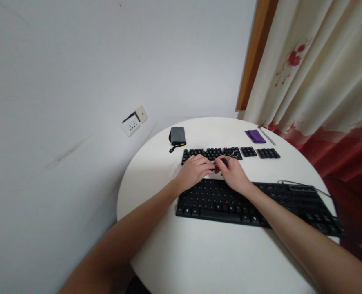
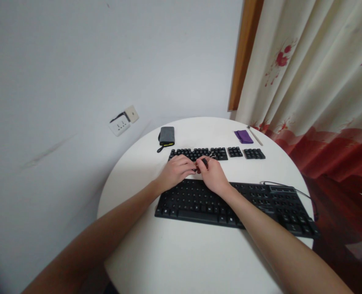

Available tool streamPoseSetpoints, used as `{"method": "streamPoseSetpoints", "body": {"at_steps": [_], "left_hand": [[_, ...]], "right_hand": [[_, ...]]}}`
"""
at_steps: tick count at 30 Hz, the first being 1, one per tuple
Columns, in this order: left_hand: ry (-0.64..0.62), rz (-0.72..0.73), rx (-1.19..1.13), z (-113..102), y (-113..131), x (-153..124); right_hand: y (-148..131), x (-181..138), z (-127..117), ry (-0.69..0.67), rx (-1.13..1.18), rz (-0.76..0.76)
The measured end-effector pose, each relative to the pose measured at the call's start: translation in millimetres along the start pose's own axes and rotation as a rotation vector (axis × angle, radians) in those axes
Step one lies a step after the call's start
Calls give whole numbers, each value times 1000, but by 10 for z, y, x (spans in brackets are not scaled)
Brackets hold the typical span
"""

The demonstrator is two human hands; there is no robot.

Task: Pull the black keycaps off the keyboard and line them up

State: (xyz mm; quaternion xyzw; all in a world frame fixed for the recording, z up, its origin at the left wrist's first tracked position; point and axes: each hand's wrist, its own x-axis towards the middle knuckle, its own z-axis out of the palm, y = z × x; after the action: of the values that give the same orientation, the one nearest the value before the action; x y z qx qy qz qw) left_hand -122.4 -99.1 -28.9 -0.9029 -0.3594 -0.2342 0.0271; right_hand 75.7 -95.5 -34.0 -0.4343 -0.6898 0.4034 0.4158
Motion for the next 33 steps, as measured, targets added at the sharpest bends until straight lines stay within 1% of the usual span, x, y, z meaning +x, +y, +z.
{"method": "streamPoseSetpoints", "body": {"at_steps": [11,15,19,21,23,25,28,33], "left_hand": [[27,45,70,-3,25,11],[44,39,-7,-11,50,15],[98,24,-122,4,33,11],[169,-8,-178,24,-12,8],[238,-79,-209,40,-74,1],[269,-159,-218,42,-137,-8],[249,-205,-207,14,-204,-4],[136,-214,-162,-11,-235,131]], "right_hand": [[-14,8,-5,52,-18,-7],[-4,19,-7,73,-40,4],[10,47,-23,93,49,71],[13,61,-32,111,73,94],[15,71,-38,135,81,108],[15,76,-40,153,88,122],[10,78,-36,165,99,135],[5,85,-46,177,101,114]]}}
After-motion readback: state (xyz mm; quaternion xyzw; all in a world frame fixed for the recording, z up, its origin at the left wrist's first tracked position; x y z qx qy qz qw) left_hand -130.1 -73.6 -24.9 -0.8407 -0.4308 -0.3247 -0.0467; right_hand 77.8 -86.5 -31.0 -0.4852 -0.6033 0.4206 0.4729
